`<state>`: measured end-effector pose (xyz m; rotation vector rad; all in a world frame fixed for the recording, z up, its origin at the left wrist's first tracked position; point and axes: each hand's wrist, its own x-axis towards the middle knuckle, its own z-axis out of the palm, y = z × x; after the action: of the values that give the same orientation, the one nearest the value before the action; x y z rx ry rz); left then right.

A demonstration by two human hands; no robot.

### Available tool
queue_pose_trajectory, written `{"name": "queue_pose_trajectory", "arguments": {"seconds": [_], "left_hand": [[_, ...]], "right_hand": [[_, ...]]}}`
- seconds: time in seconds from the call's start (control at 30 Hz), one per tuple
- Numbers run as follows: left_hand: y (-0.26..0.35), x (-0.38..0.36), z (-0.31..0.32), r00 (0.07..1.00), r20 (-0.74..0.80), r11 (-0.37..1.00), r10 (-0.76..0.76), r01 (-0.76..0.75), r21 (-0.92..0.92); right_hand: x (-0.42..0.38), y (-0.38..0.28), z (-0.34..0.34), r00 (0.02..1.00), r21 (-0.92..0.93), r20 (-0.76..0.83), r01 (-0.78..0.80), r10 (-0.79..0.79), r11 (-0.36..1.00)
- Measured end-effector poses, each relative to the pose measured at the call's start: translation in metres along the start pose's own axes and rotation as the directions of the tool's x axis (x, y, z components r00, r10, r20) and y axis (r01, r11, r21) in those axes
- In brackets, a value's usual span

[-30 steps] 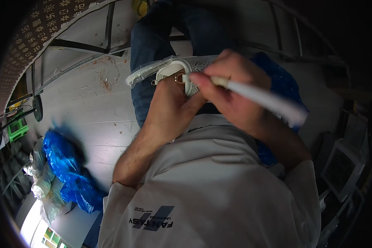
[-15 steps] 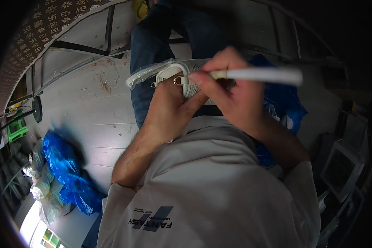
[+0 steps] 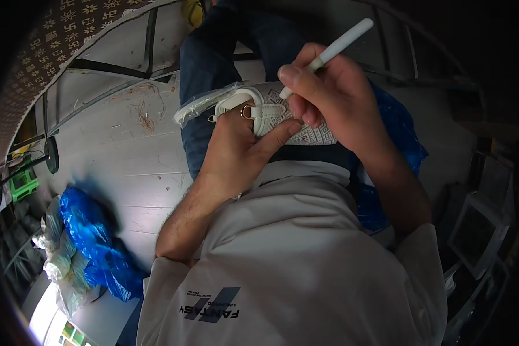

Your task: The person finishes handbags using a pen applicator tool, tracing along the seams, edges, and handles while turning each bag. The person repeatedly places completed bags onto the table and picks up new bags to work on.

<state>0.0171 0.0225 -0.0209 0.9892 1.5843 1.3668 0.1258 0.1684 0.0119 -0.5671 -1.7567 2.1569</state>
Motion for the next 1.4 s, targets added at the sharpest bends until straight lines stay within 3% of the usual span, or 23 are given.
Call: {"name": "queue_pose_trajectory", "arguments": {"seconds": [0.13, 0.23, 0.3, 0.37, 0.4, 0.43, 0.47, 0.53, 0.57, 0.6, 0.67, 0.7, 0.77, 0.83, 0.87, 0.93, 0.97, 1.0, 1.07, 1.17, 1.3, 1.33, 1.4], "left_hand": [[-0.005, 0.003, -0.001, 1.0, 0.013, 1.0, -0.004, 0.004, -0.003], [-0.004, 0.004, 0.001, 0.996, -0.045, 0.993, 0.079, -0.082, -0.083], [-0.004, 0.003, -0.005, 1.0, 0.022, 0.998, -0.009, 0.007, 0.07], [-0.008, 0.004, -0.004, 1.0, -0.027, 0.995, -0.001, 0.004, 0.104], [-0.009, 0.003, -0.004, 0.997, -0.078, 0.99, 0.005, 0.006, 0.14], [-0.01, 0.001, -0.002, 0.997, -0.079, 0.99, 0.001, 0.01, 0.141], [-0.009, 0.001, 0.0, 0.995, -0.098, 0.997, 0.026, -0.019, 0.075], [-0.006, 0.008, 0.0, 0.99, -0.126, 0.998, 0.07, -0.069, 0.011], [-0.003, 0.007, 0.0, 0.996, -0.084, 0.999, 0.042, -0.042, 0.001], [-0.001, 0.004, -0.001, 0.999, -0.039, 1.0, 0.008, -0.008, -0.006], [0.0, 0.005, -0.004, 1.0, -0.016, 0.999, 0.011, -0.01, 0.049], [-0.002, 0.004, -0.005, 1.0, -0.018, 0.999, 0.006, -0.005, 0.046], [-0.007, 0.003, -0.002, 1.0, -0.018, 0.999, 0.0, 0.001, 0.038], [-0.009, 0.001, 0.001, 0.996, -0.086, 0.995, 0.024, -0.016, 0.102], [-0.006, 0.001, 0.0, 0.996, -0.086, 0.994, 0.027, -0.018, 0.105], [0.001, 0.003, -0.002, 0.997, -0.074, 0.994, -0.014, 0.022, 0.106], [0.0, 0.002, -0.001, 0.997, -0.071, 0.994, -0.018, 0.026, 0.108], [-0.002, 0.002, 0.001, 0.998, -0.059, 1.0, -0.001, 0.0, -0.004], [-0.001, 0.005, 0.001, 0.998, -0.05, 0.992, 0.032, -0.037, -0.116], [0.0, 0.003, -0.001, 1.0, 0.008, 0.999, 0.01, -0.01, -0.037], [-0.007, -0.001, -0.001, 0.999, -0.034, 1.0, 0.0, 0.0, -0.007], [-0.008, -0.001, -0.002, 0.999, -0.044, 0.998, -0.025, 0.027, 0.057], [-0.007, -0.002, -0.001, 0.999, -0.053, 0.993, 0.001, 0.005, 0.122]], "right_hand": [[-0.003, 0.002, 0.001, 0.999, -0.027, 0.038, 0.031, -0.03, 0.999], [-0.003, 0.004, 0.003, 0.996, -0.065, 0.036, 0.078, -0.076, 0.995], [-0.004, 0.005, 0.004, 0.996, -0.075, 0.033, 0.089, -0.087, 0.993], [-0.004, 0.009, 0.007, 0.978, -0.246, -0.012, 0.197, -0.207, 0.949], [-0.001, 0.019, 0.01, 0.83, -0.516, 0.055, 0.499, -0.555, 0.696], [0.001, 0.029, 0.013, 0.575, -0.697, 0.22, 0.658, -0.788, 0.285], [-0.001, 0.033, 0.017, 0.606, -0.72, 0.167, 0.614, -0.778, 0.323], [-0.004, 0.023, 0.015, 0.838, -0.597, 0.024, 0.449, -0.544, 0.664], [-0.005, 0.018, 0.011, 0.962, -0.335, -0.038, 0.244, -0.272, 0.91], [-0.004, 0.014, 0.005, 0.964, -0.329, -0.042, 0.236, -0.264, 0.915], [0.001, 0.008, -0.006, 0.991, 0.059, 0.115, 0.055, -0.062, 0.997], [0.0, 0.01, -0.004, 0.992, 0.059, 0.113, 0.052, -0.059, 0.997], [-0.003, 0.018, 0.006, 0.934, -0.367, 0.027, 0.34, -0.355, 0.866], [-0.004, 0.024, 0.012, 0.651, -0.671, 0.24, 0.648, -0.72, 0.361], [-0.003, 0.031, 0.012, 0.7, -0.658, 0.192, 0.612, -0.687, 0.439], [-0.006, 0.02, 0.01, 0.948, -0.351, 0.005, 0.3, -0.319, 0.887], [-0.003, 0.017, 0.008, 0.968, -0.169, 0.007, 0.25, -0.252, 0.953], [-0.002, 0.011, 0.006, 0.968, -0.167, 0.003, 0.249, -0.252, 0.954], [0.0, 0.002, -0.002, 1.0, 0.08, 0.016, 0.022, -0.023, 0.997], [-0.001, 0.005, 0.003, 0.999, -0.02, -0.027, 0.047, -0.047, 0.999], [-0.001, 0.008, 0.005, 1.0, 0.046, -0.013, 0.019, -0.019, 0.999], [-0.001, 0.016, 0.006, 0.974, -0.166, -0.037, 0.216, -0.225, 0.962], [-0.002, 0.024, 0.014, 0.812, -0.515, 0.042, 0.517, -0.582, 0.684]]}}
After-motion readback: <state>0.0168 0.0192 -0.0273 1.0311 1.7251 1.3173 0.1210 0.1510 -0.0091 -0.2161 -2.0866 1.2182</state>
